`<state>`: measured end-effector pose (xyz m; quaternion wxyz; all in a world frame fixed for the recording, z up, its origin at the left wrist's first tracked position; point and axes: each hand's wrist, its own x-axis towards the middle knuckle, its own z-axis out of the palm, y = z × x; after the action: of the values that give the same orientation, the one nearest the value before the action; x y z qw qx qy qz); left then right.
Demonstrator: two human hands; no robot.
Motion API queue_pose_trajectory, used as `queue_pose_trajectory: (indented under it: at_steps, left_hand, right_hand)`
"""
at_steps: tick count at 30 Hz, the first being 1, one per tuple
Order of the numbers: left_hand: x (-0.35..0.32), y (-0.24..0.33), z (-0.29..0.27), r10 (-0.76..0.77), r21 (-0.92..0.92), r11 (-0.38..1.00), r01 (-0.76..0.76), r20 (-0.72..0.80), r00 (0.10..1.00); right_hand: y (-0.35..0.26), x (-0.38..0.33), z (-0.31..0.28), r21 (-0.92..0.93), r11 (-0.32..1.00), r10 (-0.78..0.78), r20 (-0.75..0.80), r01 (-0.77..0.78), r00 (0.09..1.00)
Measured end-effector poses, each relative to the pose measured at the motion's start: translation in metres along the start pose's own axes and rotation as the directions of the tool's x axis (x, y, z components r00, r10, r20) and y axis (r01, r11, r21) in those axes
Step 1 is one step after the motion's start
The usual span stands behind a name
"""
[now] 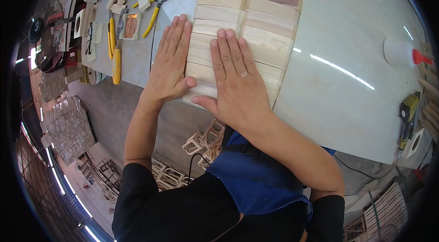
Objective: Assembling wooden slats and frames using wood glue and a pneumatic staple gun.
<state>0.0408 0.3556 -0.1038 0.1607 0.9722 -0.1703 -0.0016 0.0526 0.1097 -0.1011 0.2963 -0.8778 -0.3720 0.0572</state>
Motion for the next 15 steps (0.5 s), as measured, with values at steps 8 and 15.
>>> queue_pose_trajectory:
  at_steps: [8,15]
  left_hand:
    - [-0.001,-0.003,0.001,0.005,-0.023,1.000,-0.005,-0.017,1.000]
    - [0.012,-0.011,-0.004,-0.033,-0.113,0.993,0.029,-0.029,0.999]
  right_hand:
    - [-0.004,0.005,-0.004,-0.003,1.000,0.014,0.037,-0.014,0.999]
    - [-0.005,0.005,-0.003,-0.026,0.999,0.039,0.061,-0.037,0.997]
